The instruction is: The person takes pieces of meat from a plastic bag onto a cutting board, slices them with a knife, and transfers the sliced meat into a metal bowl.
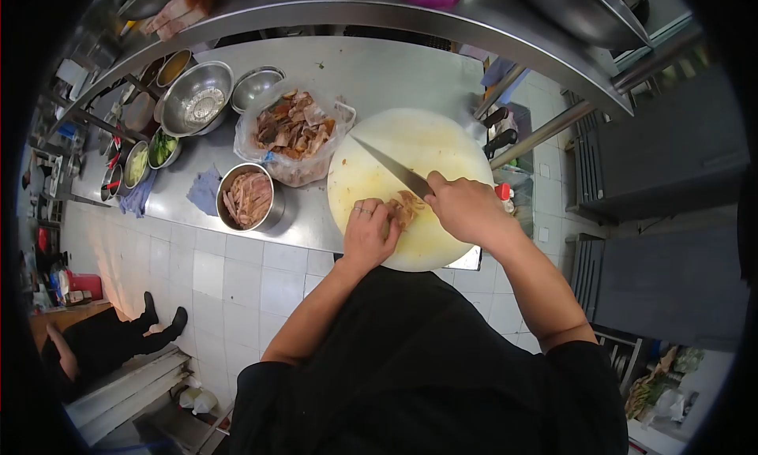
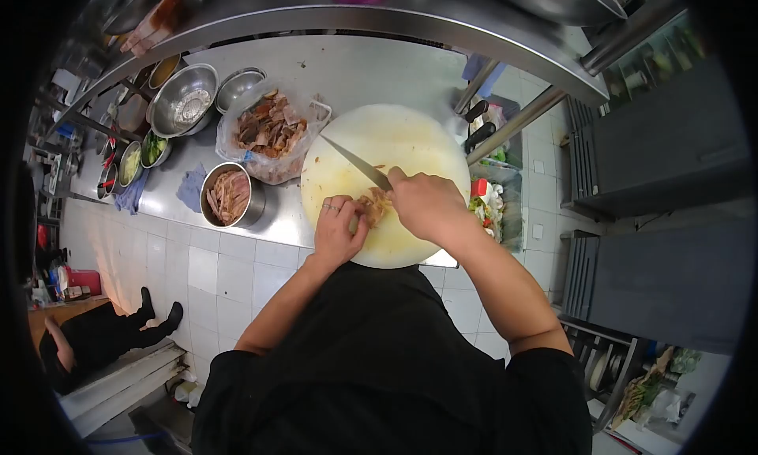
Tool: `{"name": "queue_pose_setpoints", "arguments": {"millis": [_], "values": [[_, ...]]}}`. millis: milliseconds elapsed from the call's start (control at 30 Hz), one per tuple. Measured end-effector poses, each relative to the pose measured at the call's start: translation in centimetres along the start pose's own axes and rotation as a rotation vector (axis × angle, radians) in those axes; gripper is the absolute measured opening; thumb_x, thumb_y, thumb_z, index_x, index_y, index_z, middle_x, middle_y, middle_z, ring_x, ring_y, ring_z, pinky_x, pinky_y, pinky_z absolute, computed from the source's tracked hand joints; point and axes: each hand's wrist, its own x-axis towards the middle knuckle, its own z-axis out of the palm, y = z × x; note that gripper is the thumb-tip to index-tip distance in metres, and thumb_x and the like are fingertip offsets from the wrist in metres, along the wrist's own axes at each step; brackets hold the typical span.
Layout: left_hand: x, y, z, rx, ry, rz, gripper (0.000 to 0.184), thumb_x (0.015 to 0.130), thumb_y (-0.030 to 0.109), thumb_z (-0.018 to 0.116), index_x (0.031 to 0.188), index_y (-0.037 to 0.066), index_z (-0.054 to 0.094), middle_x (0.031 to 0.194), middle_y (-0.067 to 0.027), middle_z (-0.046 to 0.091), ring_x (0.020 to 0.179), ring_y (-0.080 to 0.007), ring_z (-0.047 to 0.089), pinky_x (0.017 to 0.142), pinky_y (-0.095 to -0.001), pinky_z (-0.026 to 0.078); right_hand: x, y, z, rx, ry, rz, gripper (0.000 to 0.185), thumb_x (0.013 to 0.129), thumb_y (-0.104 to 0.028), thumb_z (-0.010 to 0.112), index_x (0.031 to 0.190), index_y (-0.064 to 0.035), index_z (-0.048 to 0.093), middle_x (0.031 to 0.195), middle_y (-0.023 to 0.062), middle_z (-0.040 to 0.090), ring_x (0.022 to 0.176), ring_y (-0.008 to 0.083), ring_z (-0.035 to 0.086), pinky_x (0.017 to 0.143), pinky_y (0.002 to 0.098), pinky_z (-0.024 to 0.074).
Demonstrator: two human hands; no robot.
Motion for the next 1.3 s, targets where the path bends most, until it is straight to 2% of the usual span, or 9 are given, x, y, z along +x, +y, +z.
{"name": "queue_pose_setpoints", "arguments": {"millis": [267,433,633,833,1067,1133,1167,1233,1300], "values": [[-0.1,-0.2,-0.1,-0.014,-0.005,0.002,0.016,0.085,0.006,0.073,0.099,0.006,0.065,0.103,-0.0136,0.062,0.098,-0.0348,0.06,0.088,-0.0454,0.05,1.3,1.2,2.9,-0.039,-0.066,-0.071,0.029,0.107,-0.024,0.056,0.125,-0.0007,0.058,0.099,0.0245,0.076,0.095,0.0417,0.076,0.084,0.0527,0.0587],[-0.1,0.2,-0.3,0.007,-0.023,-0.002,0.02,0.084,0.008,0.072,0.104,0.003,0.067,0.101,-0.0141,0.061,0.097,-0.0349,0.06,0.085,-0.0461,0.051,0.7,0.2,4.7,-0.077,-0.093,-0.032,0.05,0.107,-0.023,0.055,0.151,-0.0003,0.049,0.098,0.0228,0.077,0.093,0.0398,0.077,0.083,0.0516,0.0594],[0.2,0.2,-0.2,0.038,-0.065,-0.007,0.023,0.084,0.008,0.071,0.106,0.002,0.067,0.102,-0.0163,0.06,0.098,-0.0369,0.059,0.085,-0.0465,0.051,0.8,0.4,4.0,-0.155,-0.152,-0.053,0.064,0.108,-0.026,0.051,0.165,-0.0017,0.034,0.096,0.0214,0.077,0.091,0.0388,0.077,0.081,0.0508,0.0603],[0.2,0.1,-0.1,0.035,-0.063,-0.013,0.021,0.085,0.008,0.071,0.105,0.001,0.066,0.101,-0.0171,0.06,0.096,-0.0373,0.059,0.086,-0.0469,0.051,1.3,0.5,4.7,-0.116,-0.152,-0.056,0.067,0.101,-0.012,0.049,0.163,0.0055,0.033,0.101,0.0231,0.078,0.093,0.0385,0.077,0.084,0.0493,0.0608],[-0.4,0.1,0.0,0.023,-0.043,-0.027,0.018,0.084,0.006,0.072,0.101,0.002,0.067,0.101,-0.0165,0.062,0.097,-0.0375,0.059,0.087,-0.0474,0.051,0.2,-0.8,3.7,-0.149,-0.235,-0.042,0.067,0.104,-0.016,0.052,0.164,0.0054,0.031,0.103,0.0245,0.077,0.097,0.0399,0.077,0.088,0.0489,0.06],[-0.1,0.0,0.0,-0.01,-0.017,-0.02,0.017,0.084,0.005,0.073,0.1,0.002,0.067,0.101,-0.0164,0.062,0.097,-0.0374,0.059,0.086,-0.0473,0.051,1.0,-0.7,5.3,-0.031,-0.143,0.019,0.047,0.109,-0.031,0.055,0.144,0.0004,0.053,0.1,0.024,0.076,0.098,0.0417,0.075,0.09,0.0531,0.0573],[0.0,-0.1,0.0,-0.007,-0.012,-0.016,0.017,0.084,0.005,0.073,0.1,0.002,0.067,0.101,-0.0164,0.062,0.097,-0.0374,0.059,0.086,-0.0473,0.051,1.4,-0.1,5.1,-0.034,-0.137,0.017,0.047,0.109,-0.031,0.055,0.144,0.0004,0.053,0.1,0.024,0.076,0.098,0.0417,0.075,0.09,0.0531,0.0573],[-0.2,-0.3,-0.2,-0.059,-0.031,-0.007,0.014,0.085,0.004,0.073,0.097,0.003,0.066,0.101,-0.0163,0.061,0.097,-0.0375,0.059,0.086,-0.0472,0.05,1.3,0.6,3.5,-0.019,-0.214,-0.086,0.069,0.097,-0.006,0.048,0.162,0.0108,0.031,0.108,0.0272,0.077,0.1,0.0398,0.077,0.09,0.0474,0.0604],[0.0,-0.2,-0.3,-0.04,-0.031,-0.005,0.014,0.085,0.003,0.073,0.097,0.003,0.067,0.101,-0.0163,0.062,0.097,-0.0375,0.059,0.086,-0.0471,0.05,0.5,-0.4,2.8,-0.088,-0.198,-0.076,0.067,0.1,-0.01,0.049,0.161,0.0104,0.032,0.107,0.0266,0.077,0.099,0.0398,0.077,0.089,0.0481,0.0604]]}}
